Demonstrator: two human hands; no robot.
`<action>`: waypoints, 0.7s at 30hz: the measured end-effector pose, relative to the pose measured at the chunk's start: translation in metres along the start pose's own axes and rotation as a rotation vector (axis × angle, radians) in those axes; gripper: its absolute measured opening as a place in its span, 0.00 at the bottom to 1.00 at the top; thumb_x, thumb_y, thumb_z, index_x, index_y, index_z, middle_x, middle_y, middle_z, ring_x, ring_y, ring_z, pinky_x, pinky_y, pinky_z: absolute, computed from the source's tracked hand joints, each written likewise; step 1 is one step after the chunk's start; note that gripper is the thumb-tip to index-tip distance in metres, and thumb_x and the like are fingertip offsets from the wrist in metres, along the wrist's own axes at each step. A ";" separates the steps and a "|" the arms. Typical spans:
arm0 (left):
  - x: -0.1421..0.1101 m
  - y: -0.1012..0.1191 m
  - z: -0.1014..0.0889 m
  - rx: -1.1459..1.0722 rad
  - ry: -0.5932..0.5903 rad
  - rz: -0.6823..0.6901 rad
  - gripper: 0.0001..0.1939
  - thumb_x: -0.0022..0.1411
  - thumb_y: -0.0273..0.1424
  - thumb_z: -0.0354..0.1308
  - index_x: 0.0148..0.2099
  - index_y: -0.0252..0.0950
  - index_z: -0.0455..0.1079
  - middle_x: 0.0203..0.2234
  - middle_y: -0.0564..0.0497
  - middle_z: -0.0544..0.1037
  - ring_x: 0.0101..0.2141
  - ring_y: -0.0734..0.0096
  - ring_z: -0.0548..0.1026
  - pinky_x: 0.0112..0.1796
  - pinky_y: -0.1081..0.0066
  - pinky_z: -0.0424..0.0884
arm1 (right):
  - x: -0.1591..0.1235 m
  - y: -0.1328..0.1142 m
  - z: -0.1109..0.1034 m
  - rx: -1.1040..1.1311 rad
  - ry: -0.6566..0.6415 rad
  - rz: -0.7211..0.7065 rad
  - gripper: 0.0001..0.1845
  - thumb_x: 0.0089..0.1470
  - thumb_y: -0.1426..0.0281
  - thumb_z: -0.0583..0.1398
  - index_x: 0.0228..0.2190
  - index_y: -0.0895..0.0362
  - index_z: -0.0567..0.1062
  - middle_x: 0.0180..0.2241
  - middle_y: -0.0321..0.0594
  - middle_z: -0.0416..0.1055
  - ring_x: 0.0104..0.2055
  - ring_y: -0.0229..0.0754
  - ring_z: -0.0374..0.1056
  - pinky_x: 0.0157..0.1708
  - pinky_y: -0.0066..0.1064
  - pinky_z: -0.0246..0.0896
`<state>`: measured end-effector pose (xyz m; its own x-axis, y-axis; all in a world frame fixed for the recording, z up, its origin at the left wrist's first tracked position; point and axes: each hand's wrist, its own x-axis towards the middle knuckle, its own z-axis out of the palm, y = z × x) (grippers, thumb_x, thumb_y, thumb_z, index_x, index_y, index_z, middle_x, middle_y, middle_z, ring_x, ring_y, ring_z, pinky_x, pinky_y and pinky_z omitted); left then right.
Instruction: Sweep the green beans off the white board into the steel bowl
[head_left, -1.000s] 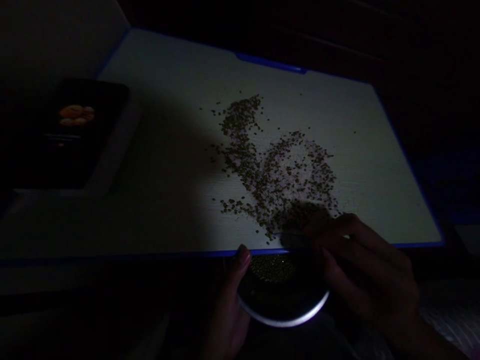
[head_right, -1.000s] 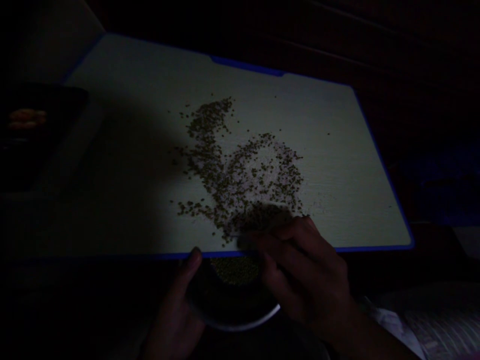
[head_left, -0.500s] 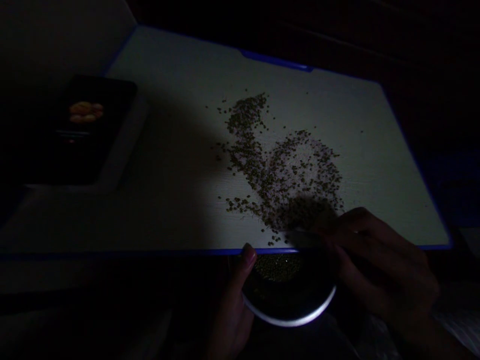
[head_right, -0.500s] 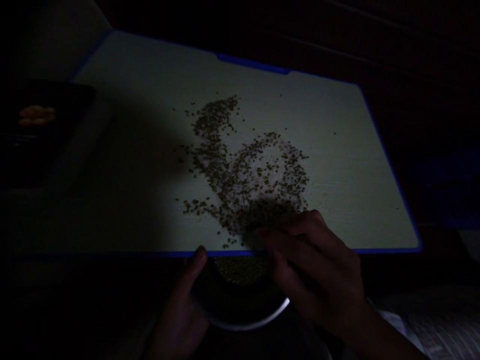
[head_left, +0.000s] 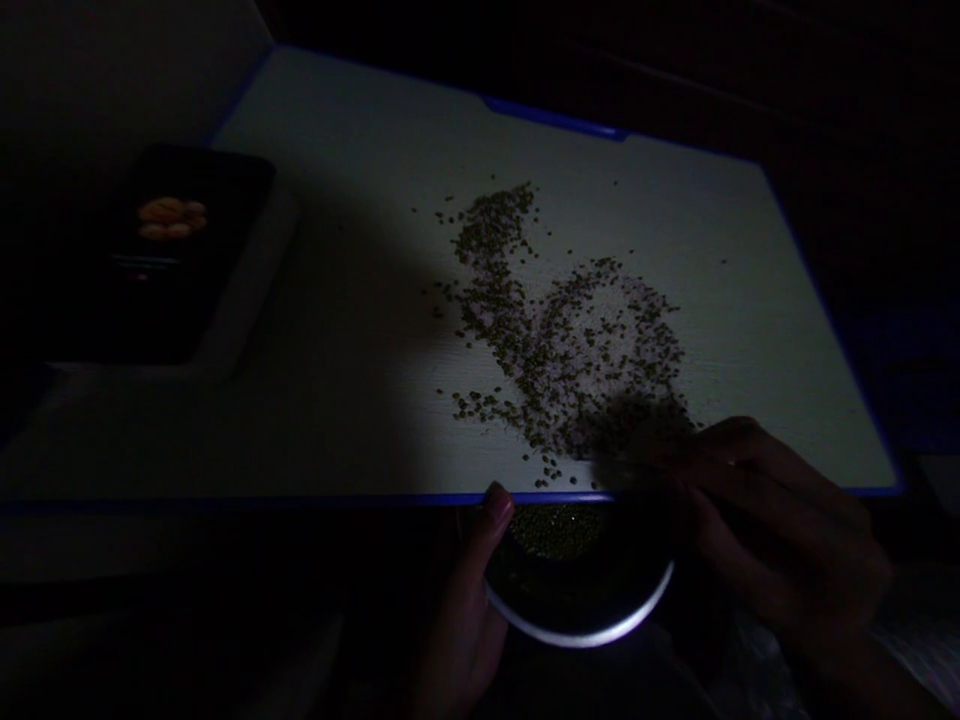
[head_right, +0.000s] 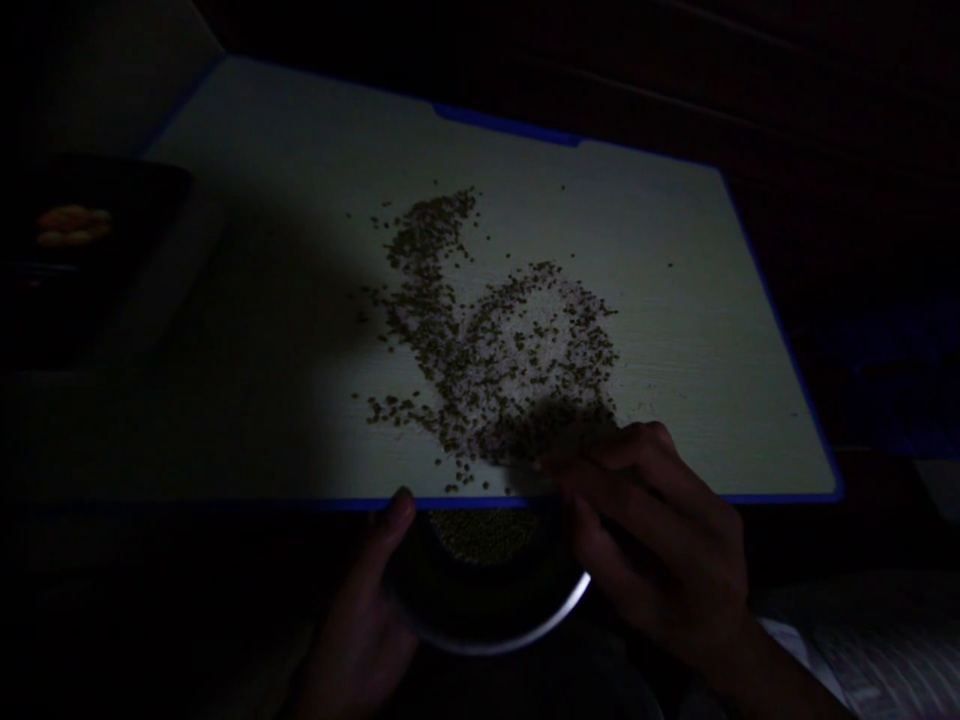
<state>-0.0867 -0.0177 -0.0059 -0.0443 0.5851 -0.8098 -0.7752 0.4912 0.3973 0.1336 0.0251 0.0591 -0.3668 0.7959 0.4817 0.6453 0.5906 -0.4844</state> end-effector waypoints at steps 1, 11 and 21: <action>0.000 0.000 0.000 0.004 0.007 -0.006 0.35 0.42 0.47 0.91 0.49 0.42 0.85 0.54 0.42 0.92 0.69 0.26 0.80 0.70 0.39 0.76 | -0.001 0.000 0.000 0.004 -0.006 -0.003 0.12 0.66 0.81 0.68 0.48 0.56 0.85 0.40 0.39 0.83 0.38 0.39 0.79 0.34 0.34 0.74; -0.001 0.002 0.002 -0.027 0.024 -0.020 0.35 0.36 0.46 0.93 0.43 0.42 0.83 0.43 0.44 0.92 0.64 0.26 0.83 0.66 0.42 0.81 | -0.010 -0.009 0.008 0.066 -0.053 -0.059 0.17 0.66 0.84 0.66 0.53 0.60 0.83 0.43 0.40 0.80 0.41 0.39 0.76 0.37 0.37 0.74; 0.000 -0.001 -0.006 0.010 0.018 -0.024 0.32 0.47 0.46 0.89 0.50 0.42 0.83 0.48 0.42 0.92 0.69 0.27 0.79 0.66 0.42 0.81 | -0.006 -0.008 0.007 0.019 -0.059 -0.016 0.14 0.68 0.83 0.66 0.52 0.58 0.81 0.44 0.39 0.80 0.42 0.38 0.76 0.38 0.34 0.76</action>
<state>-0.0897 -0.0220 -0.0086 -0.0371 0.5617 -0.8265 -0.7695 0.5116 0.3822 0.1260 0.0170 0.0548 -0.4165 0.7925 0.4455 0.6262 0.6054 -0.4914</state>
